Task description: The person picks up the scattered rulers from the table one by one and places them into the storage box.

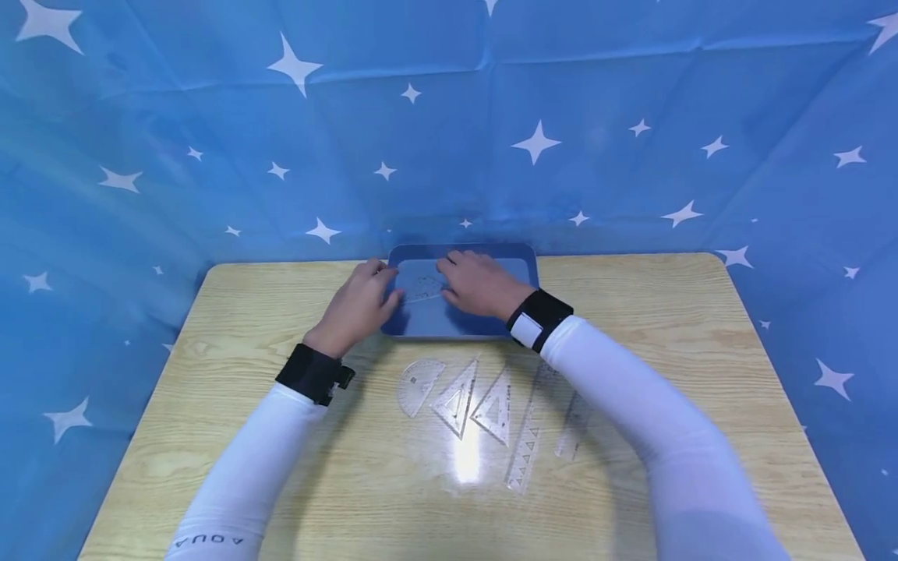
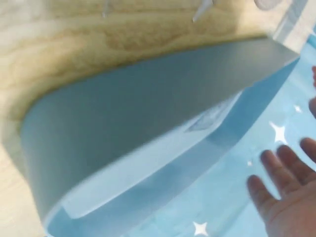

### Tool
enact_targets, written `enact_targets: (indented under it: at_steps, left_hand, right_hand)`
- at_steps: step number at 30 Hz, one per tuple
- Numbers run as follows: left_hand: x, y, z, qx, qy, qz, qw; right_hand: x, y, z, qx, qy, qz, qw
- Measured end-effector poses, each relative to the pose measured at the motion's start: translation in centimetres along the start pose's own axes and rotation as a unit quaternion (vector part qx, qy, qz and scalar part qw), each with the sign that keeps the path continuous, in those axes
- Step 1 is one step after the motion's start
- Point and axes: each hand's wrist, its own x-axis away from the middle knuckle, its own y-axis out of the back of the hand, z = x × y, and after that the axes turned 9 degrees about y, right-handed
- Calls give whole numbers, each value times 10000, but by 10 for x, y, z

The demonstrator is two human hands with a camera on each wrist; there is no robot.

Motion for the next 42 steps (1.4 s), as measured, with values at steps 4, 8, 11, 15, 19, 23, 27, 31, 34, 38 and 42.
enact_targets:
  at_steps: [4, 8, 11, 15, 19, 23, 27, 31, 34, 38, 42]
  left_hand:
    - [18, 3, 8, 204, 124, -194, 9995]
    - [37, 4, 15, 336, 321, -428, 9980]
    - [51, 2, 17, 398, 406, -588, 9966]
    - [64, -2, 15, 541, 564, -682, 9946]
    - [72, -8, 13, 745, 790, -678, 9918]
    - [81, -15, 11, 907, 956, -582, 9896]
    - [91, -19, 8, 1001, 895, -114, 9909]
    - [98, -22, 3, 1093, 873, 316, 9897]
    - [102, -25, -1, 1073, 935, 508, 9885]
    - [108, -29, -8, 1065, 895, 686, 9879]
    - [113, -35, -14, 1164, 796, 826, 9866]
  right_hand:
    - [8, -6, 7, 158, 410, -312, 9985]
    - [17, -14, 15, 228, 836, -700, 9938]
    - [23, -19, 20, 216, 1012, -894, 9906]
    - [30, -22, 26, 160, 1207, -1130, 9861]
    - [36, -24, 31, 88, 1386, -1356, 9810]
    - [40, -31, 37, 232, 1848, -1847, 9650]
    - [46, -39, 50, 293, 2529, -2383, 9372]
    - [53, -45, 62, 170, 2870, -2450, 9259]
    - [58, -50, 68, 13, 2829, -2288, 9315]
    - [62, -58, 70, -119, 2793, -2085, 9372]
    - [62, -65, 72, -95, 2858, -2019, 9367]
